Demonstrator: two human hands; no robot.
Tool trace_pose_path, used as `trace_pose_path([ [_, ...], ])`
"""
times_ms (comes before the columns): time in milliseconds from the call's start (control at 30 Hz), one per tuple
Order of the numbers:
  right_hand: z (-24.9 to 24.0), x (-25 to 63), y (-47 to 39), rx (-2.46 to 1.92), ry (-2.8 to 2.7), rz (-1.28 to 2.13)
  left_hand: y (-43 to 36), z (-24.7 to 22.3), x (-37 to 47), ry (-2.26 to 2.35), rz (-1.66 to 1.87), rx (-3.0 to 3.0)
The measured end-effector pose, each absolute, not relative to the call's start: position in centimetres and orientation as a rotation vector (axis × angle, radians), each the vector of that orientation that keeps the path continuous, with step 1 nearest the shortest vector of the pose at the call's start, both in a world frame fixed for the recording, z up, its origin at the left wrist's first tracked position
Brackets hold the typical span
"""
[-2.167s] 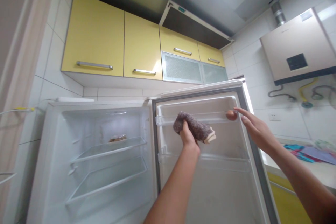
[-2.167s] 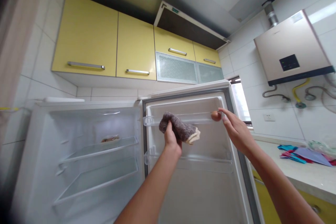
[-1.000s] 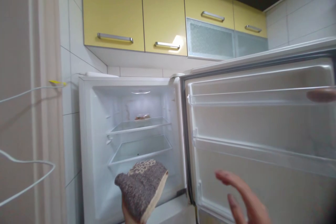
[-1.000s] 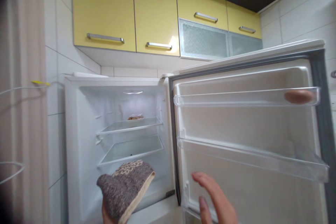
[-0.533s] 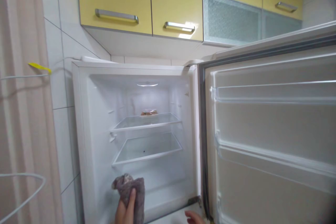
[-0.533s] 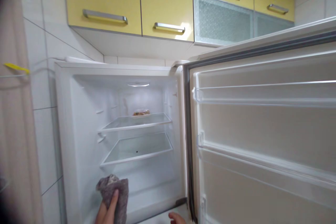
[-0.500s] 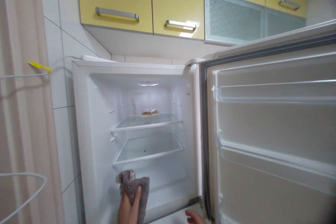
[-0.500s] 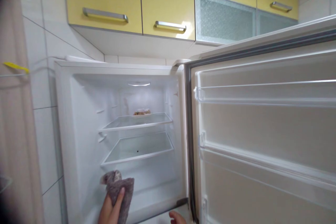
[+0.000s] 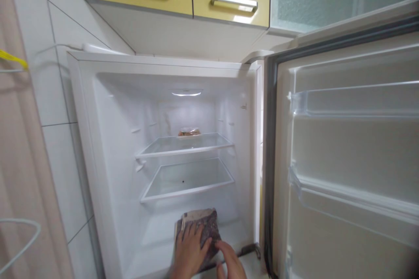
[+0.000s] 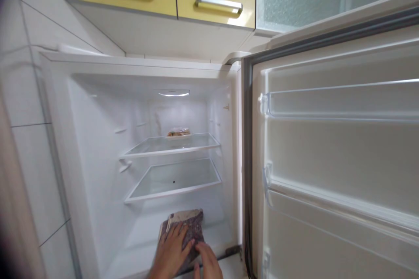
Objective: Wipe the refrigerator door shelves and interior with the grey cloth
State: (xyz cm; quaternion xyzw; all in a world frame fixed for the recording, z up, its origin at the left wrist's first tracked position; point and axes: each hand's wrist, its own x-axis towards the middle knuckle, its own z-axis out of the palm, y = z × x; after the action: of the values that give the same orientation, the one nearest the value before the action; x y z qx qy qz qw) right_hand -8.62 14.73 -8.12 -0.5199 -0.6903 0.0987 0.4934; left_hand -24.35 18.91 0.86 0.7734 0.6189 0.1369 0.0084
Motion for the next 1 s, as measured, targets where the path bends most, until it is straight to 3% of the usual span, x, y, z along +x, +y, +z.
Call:
trace_pose_path([
  [133,-2.9,-12.0,16.0,-1.248,-1.965,0.278,20.0,-0.9,-26.3,1.84,0.498,2.492],
  [333,2.0,-17.4,18.3,-1.829,-2.174,0.179,20.1,-4.9,-35.5,2.116,0.702,2.638],
  [433,2.4,-20.3,19.7,-1.978,-2.341,0.143,19.5,-6.2,-41.0,2.075,0.905,3.048],
  [600,2.1,-23.4,21.0,-1.747,-2.401,0.33,18.3,-7.4,-43.3,1.919,1.072,3.378],
  [767,0.9,-22.6,22.9,-1.525,-2.385,0.434,18.8,-9.0,-42.6,1.964,1.176,3.289],
  [1000,-1.1,-15.7,26.8,-1.816,-2.135,0.3,18.5,-11.0,-43.0,2.116,0.868,2.813],
])
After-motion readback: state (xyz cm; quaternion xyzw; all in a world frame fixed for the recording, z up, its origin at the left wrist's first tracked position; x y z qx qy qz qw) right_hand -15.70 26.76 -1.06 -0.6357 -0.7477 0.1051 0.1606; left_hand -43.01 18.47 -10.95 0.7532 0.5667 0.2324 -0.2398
